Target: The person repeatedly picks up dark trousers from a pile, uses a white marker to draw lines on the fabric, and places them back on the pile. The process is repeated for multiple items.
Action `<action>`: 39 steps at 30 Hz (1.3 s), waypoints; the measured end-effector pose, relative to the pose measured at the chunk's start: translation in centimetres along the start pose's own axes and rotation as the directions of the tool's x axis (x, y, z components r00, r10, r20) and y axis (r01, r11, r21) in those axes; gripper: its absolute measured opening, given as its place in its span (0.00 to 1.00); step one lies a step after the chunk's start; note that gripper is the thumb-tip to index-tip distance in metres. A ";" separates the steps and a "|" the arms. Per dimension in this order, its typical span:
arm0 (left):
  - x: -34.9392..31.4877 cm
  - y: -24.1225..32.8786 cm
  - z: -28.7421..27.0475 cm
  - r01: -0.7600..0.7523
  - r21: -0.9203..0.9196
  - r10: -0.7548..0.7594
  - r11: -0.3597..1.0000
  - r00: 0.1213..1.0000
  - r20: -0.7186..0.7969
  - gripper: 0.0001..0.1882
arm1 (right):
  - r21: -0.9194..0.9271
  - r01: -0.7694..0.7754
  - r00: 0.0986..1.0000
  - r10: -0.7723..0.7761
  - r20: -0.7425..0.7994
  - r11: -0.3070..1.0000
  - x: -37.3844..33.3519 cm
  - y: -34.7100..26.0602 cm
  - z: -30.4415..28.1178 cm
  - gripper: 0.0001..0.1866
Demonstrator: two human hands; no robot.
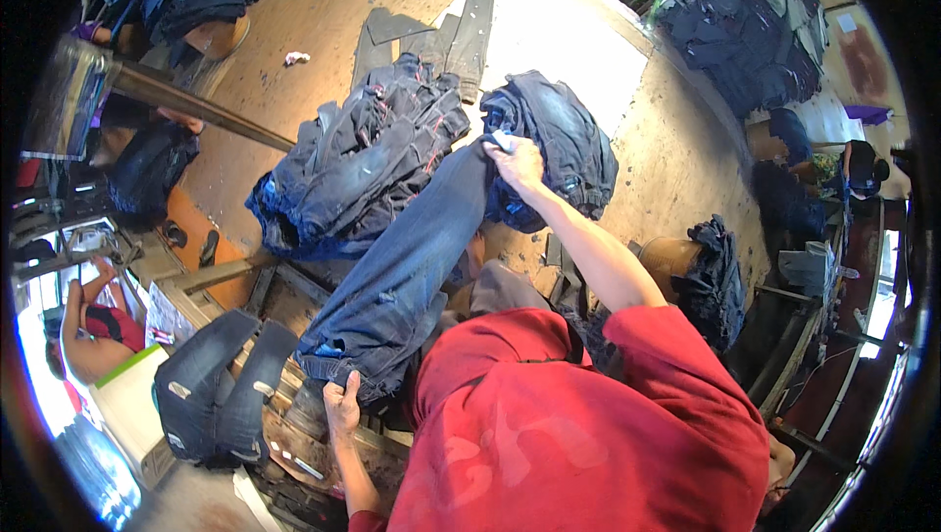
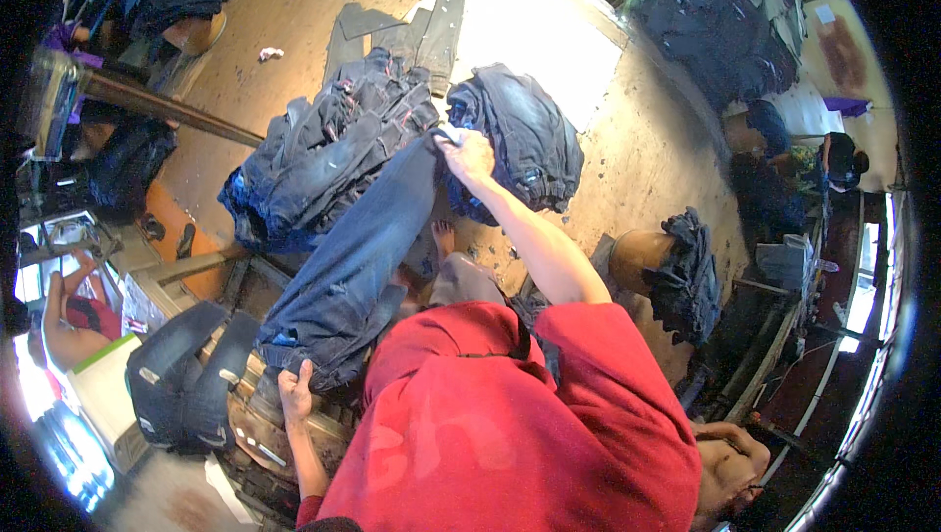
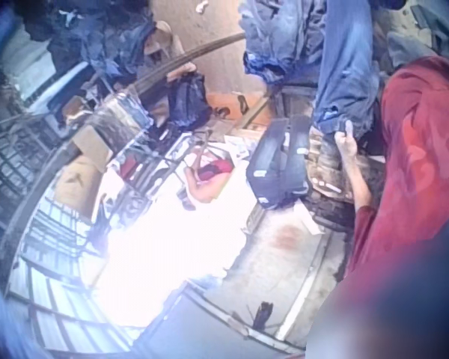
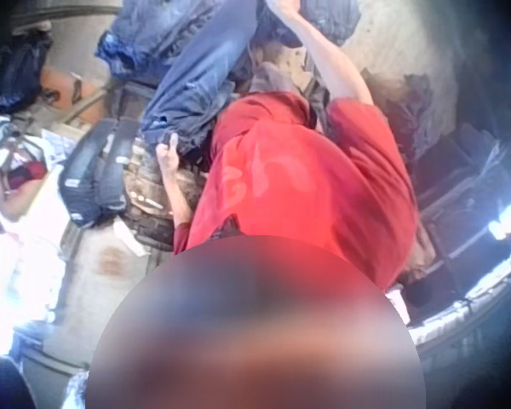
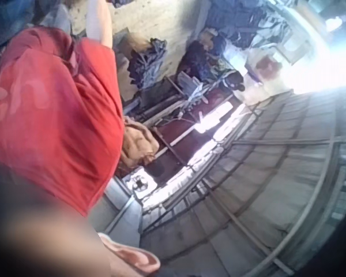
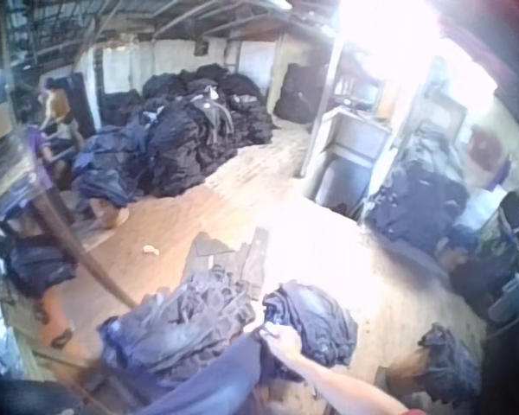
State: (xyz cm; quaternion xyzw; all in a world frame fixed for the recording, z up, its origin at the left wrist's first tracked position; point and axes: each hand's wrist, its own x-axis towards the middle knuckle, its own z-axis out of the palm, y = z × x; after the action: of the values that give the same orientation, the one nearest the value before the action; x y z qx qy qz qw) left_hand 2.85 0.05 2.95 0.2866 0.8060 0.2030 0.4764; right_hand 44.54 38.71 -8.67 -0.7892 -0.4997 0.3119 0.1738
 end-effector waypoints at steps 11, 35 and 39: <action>6.1 3.9 -3.2 -0.455 0.234 0.477 0.860 0.877 -0.049 0.22 | 0.033 0.140 0.990 -0.141 0.023 0.990 5.4 6.7 1.5 0.22; 13.3 19.8 18.5 -0.036 -0.878 0.490 0.478 0.840 0.232 0.51 | 0.252 0.766 0.576 -0.806 0.139 0.591 -17.4 0.8 -5.6 0.32; 10.9 13.9 14.8 -0.001 -0.837 0.442 0.548 0.849 0.289 0.45 | 0.446 0.534 0.409 -0.681 0.607 0.718 -19.3 0.9 -5.8 0.28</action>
State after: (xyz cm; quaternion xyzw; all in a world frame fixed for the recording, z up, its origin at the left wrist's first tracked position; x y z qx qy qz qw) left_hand 15.56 18.47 -2.63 0.1791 0.4368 0.5333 0.7020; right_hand 43.14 21.20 1.29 -0.3350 -0.7459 0.5610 0.1290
